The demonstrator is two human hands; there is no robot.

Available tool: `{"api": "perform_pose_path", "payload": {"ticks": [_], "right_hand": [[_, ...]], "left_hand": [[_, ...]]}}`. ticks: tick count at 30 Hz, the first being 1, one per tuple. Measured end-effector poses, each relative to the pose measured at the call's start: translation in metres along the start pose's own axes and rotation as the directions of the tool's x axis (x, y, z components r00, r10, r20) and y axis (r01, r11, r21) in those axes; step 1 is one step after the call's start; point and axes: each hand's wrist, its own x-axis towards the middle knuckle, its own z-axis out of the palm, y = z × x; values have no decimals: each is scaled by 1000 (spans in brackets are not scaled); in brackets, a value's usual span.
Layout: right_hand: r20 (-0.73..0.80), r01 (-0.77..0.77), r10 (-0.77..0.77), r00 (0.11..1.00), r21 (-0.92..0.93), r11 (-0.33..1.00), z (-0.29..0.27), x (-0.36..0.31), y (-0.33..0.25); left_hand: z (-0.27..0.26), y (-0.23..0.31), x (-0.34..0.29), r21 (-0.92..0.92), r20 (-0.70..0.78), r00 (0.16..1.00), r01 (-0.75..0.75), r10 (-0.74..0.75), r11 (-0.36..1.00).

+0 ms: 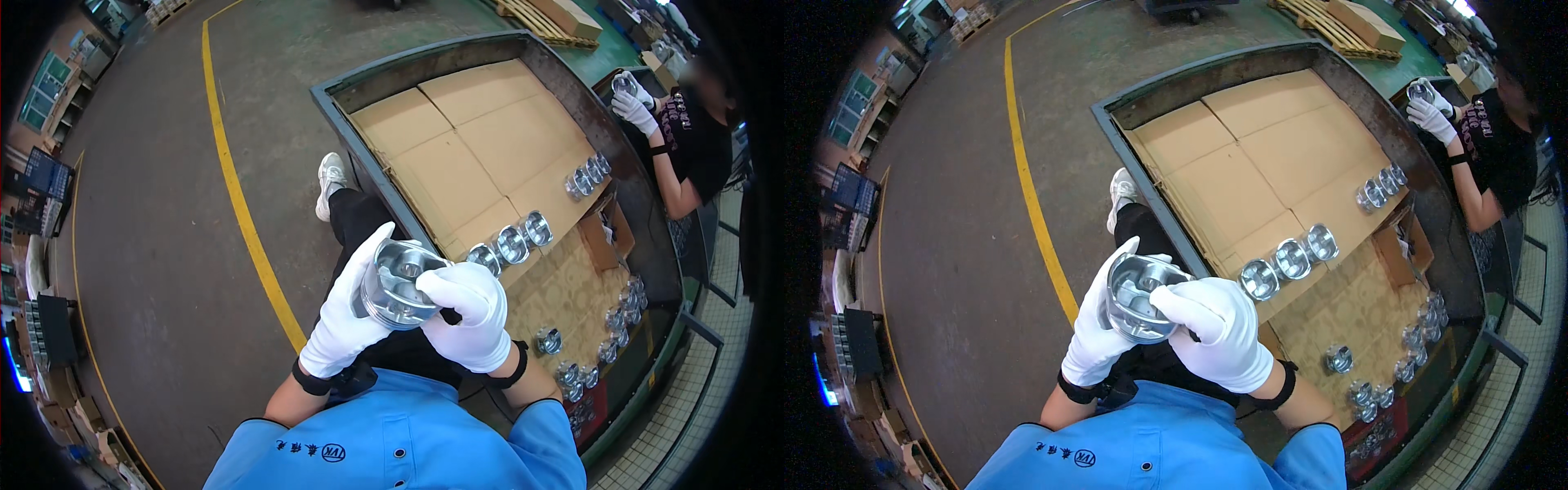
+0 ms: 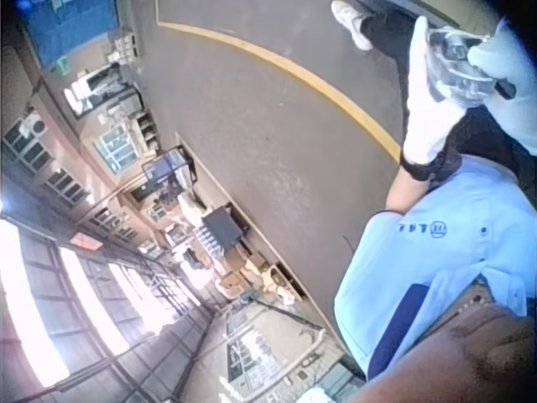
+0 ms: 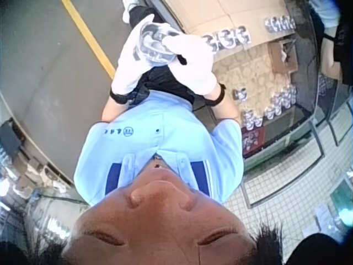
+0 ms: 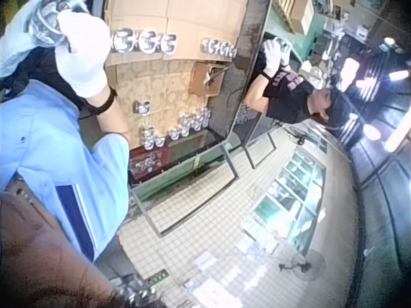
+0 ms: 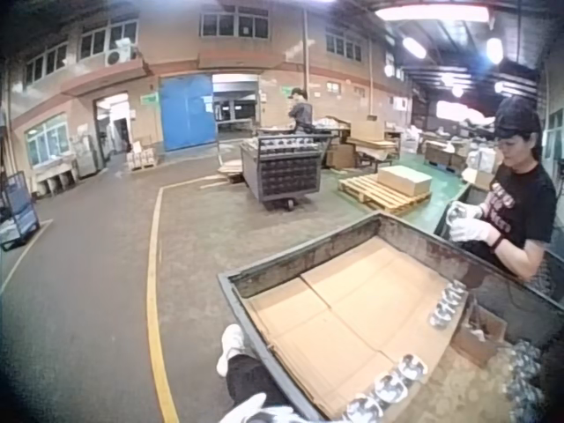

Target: Inspecting and organizing metal engine pistons on a work table in a factory setting.

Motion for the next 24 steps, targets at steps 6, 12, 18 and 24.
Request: {"api": "perform_pose_path", "payload": {"ticks": [6, 12, 18, 24], "right_hand": [[33, 84, -81, 996, -106, 991, -4, -3, 0], [78, 156, -142, 987, -213, 964, -4, -5, -3], [141, -11, 17, 990, -38, 999, -8, 16, -19], [79, 41, -32, 996, -121, 992, -8, 16, -9]], "left_hand": [[4, 0, 0, -232, 65, 998, 39, -25, 972], [12, 5, 1, -568, 97, 992, 120, -78, 814], [5, 2, 1, -753, 67, 973, 194, -220, 629], [-13, -14, 3, -947, 249, 968, 253, -43, 199]]}}
